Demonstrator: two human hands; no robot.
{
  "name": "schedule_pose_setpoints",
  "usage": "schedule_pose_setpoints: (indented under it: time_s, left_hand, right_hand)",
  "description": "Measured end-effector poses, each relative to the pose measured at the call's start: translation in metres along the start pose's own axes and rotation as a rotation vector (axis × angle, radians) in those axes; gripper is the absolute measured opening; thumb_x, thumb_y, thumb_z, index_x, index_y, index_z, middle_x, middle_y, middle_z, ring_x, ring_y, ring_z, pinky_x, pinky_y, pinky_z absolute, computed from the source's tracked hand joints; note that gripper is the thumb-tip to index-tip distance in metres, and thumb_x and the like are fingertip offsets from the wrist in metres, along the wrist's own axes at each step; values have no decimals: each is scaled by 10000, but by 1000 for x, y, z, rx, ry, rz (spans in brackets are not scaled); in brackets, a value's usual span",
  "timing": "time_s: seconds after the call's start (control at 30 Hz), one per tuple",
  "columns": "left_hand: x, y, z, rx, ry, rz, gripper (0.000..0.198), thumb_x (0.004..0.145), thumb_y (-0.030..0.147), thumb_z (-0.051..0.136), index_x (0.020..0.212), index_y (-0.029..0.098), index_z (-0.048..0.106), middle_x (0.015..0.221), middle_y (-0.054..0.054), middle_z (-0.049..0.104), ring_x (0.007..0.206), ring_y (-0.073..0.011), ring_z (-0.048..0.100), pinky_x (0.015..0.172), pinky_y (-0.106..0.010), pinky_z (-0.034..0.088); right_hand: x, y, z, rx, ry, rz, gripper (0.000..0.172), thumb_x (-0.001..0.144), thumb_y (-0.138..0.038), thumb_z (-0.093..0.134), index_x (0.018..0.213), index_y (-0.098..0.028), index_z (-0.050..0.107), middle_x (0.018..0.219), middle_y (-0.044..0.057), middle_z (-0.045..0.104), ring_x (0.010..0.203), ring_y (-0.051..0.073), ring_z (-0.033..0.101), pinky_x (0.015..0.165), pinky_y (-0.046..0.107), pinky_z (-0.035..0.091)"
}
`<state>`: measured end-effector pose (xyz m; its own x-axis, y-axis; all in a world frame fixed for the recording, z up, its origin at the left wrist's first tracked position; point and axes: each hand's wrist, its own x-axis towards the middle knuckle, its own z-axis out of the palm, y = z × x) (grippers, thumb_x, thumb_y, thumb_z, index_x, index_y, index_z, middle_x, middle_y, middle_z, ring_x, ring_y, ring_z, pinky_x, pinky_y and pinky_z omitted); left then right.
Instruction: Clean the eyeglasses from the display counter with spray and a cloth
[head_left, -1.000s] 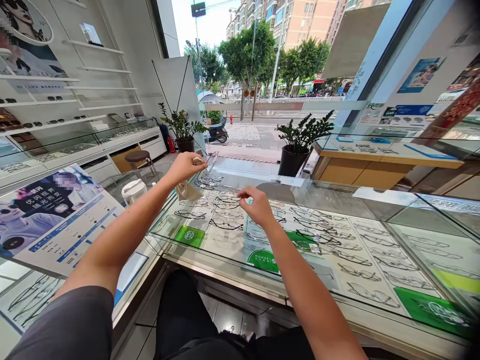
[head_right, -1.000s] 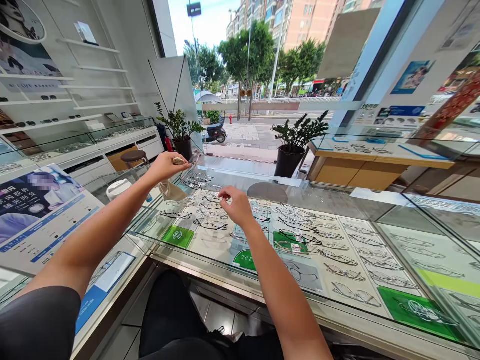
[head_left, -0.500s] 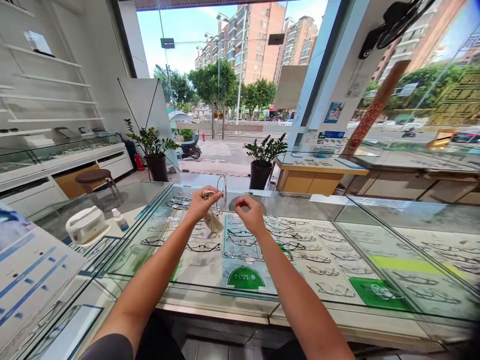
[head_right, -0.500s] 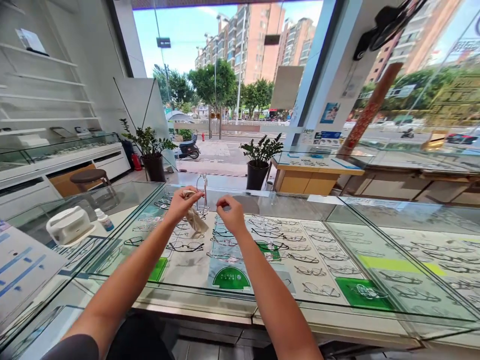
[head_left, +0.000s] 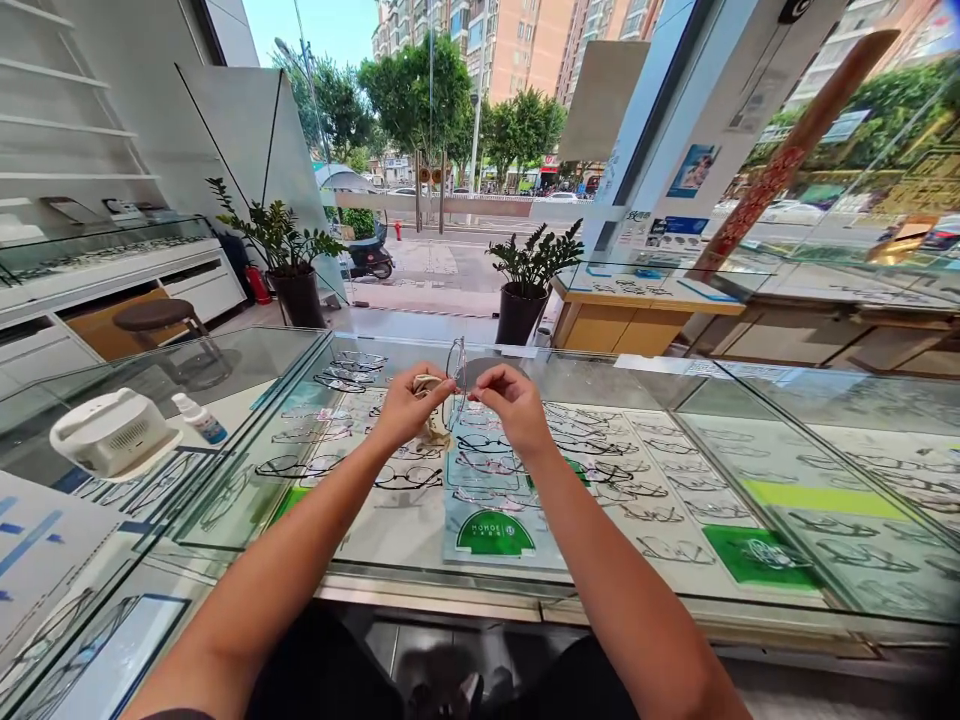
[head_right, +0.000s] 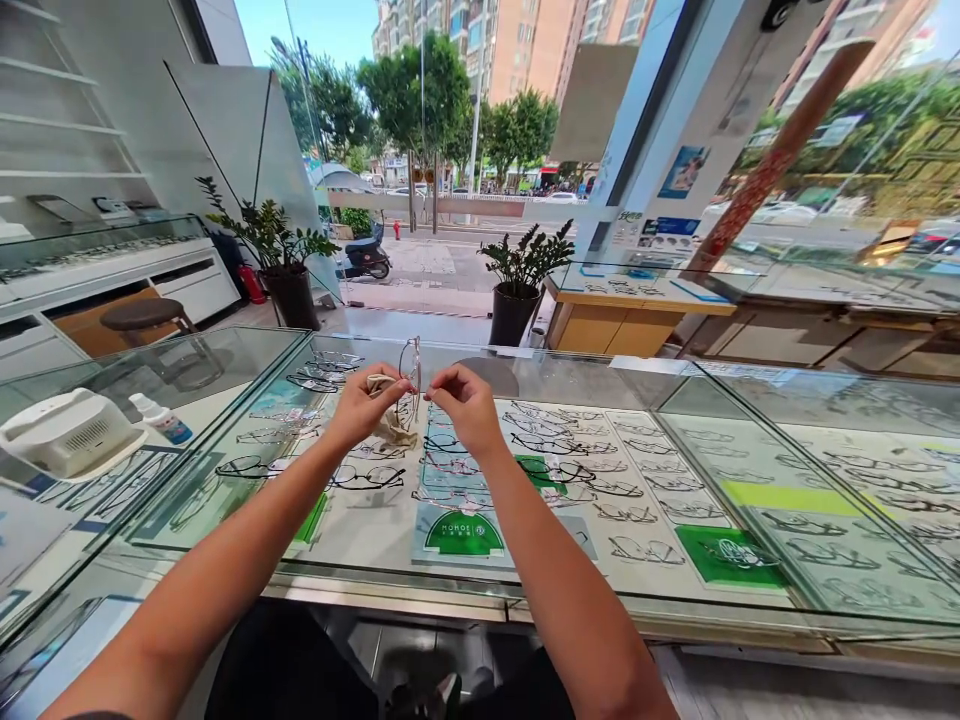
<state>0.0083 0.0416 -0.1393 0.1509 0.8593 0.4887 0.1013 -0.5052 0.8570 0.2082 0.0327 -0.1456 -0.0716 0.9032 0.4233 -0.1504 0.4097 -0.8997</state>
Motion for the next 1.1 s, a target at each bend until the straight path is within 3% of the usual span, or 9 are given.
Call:
schedule_pose_setpoints:
  time_s: [0.2,0.47,0.7,1.1]
  left_hand:
    - [-1,5,0,-13,-44,-2,430,839,591,838,851,172,741,749,-26,719,666,-141,563,658,-272,430]
    - [2,8,-4,13,-34,4,458,822,626,836,837,171,784,758,-45,740,689,-159,586,657,-279,448]
    - [3,4,-5,9,-53,-12,454,824,625,830,824,172,792,664,-10,650,617,-137,510,605,-280,405]
    - [4,3,-8,27,-85,-27,426,817,593,844,813,169,808,677,-28,658,629,-147,526,586,-292,397]
  right_hand:
    - [1,-1,0,-15,-17,-5,350,766,-443,911,893,-257,643,858,1,717,839,198,713,811,373,594]
    - [1,-5,-1,14,-49,-13,523,762,-527,931,895,-278,490,844,-20,722,846,197,746,807,369,581]
    - [-1,-6,-3,-41,-75,-40,481,823,-504,884,885,-280,463,854,-13,738,842,190,733,820,379,582]
    - [-2,-11,-2,-69,-121,-33,403,831,-396,844,878,-274,463,839,-20,709,811,174,687,793,364,557]
